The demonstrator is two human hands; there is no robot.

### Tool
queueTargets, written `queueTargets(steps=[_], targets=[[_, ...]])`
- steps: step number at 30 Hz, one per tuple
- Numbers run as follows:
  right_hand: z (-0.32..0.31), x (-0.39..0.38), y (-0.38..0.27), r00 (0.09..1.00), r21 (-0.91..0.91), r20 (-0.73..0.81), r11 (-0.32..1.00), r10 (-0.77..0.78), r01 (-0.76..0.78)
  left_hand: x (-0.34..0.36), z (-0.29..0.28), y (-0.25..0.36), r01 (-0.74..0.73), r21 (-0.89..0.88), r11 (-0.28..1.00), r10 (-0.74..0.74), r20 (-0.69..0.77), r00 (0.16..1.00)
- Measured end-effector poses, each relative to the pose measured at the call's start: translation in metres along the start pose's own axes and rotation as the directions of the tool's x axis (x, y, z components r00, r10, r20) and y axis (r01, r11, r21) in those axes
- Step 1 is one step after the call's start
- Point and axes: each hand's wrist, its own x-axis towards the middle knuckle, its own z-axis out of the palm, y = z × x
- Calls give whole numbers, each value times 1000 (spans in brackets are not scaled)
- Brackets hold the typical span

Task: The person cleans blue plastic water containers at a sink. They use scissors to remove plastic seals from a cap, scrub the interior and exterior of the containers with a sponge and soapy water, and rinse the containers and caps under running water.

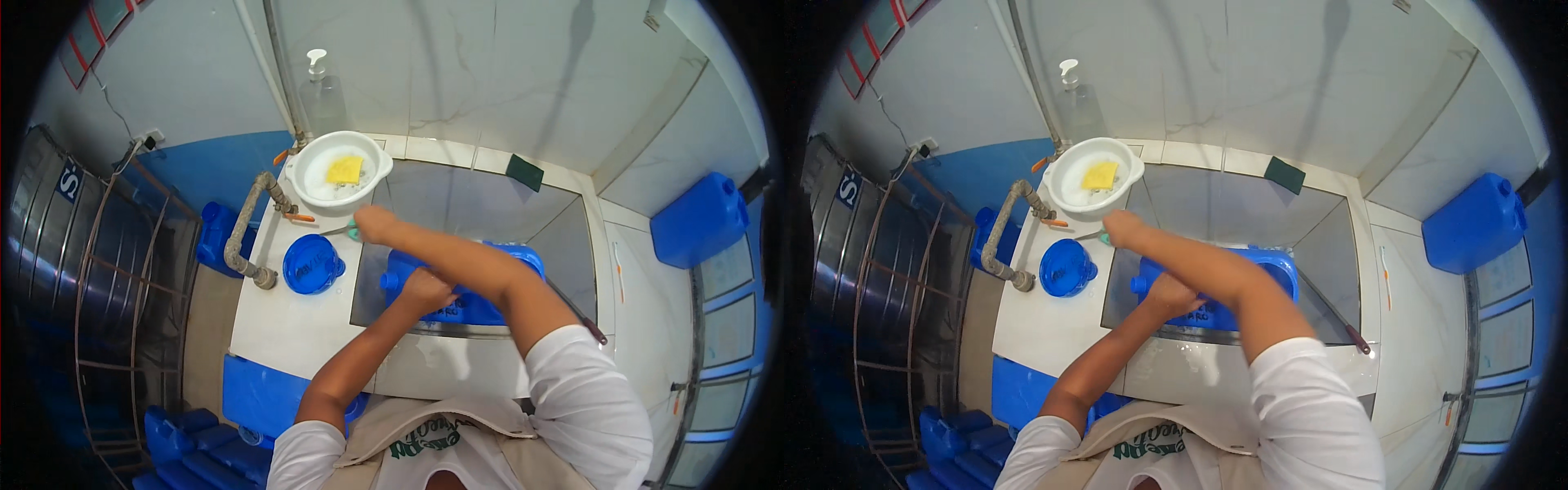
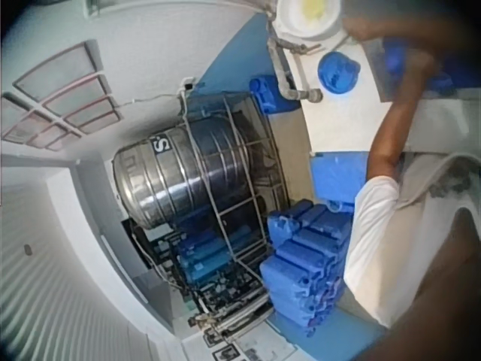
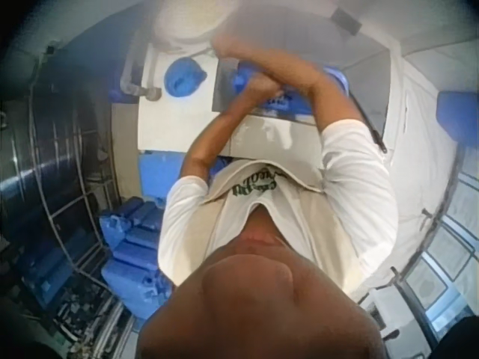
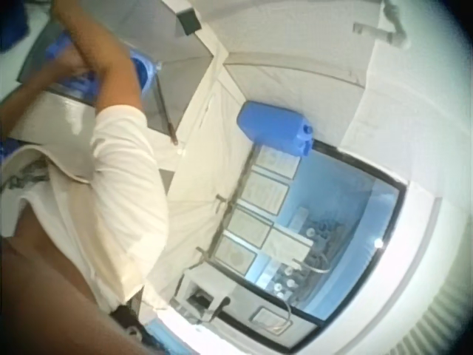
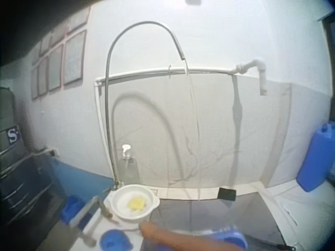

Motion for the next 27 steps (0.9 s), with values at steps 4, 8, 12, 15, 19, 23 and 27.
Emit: queueTargets(steps=[4, 8, 12, 15, 19, 23, 27], targets=[[-78, -36, 61, 852, 332, 478, 854, 214, -401, -21, 3, -7, -104, 243, 964, 111, -17, 994], [-119, -75, 165, 782, 731, 496, 304, 378, -611, -19, 9, 0, -127, 218, 968, 140, -45, 989], [-126, -78, 206, 731, 783, 496, 122, 468, -610, -19, -25, 12, -114, 252, 961, 152, -134, 979], [-115, -70, 203, 744, 743, 472, 240, 473, -625, -30, -85, 30, 12, 262, 965, 42, -201, 979], [-126, -113, 212, 806, 331, 253, 734, 536, -592, -38, -154, 51, 118, 275, 954, -21, -332, 943], [-141, -190, 232, 871, 200, 104, 847, 481, -492, -65, -221, 51, 273, 166, 948, -184, -415, 891], [-157, -288, 224, 932, 12, -135, 941, 338, -339, -90, -251, -1, 228, -24, 973, -200, -576, 793]])
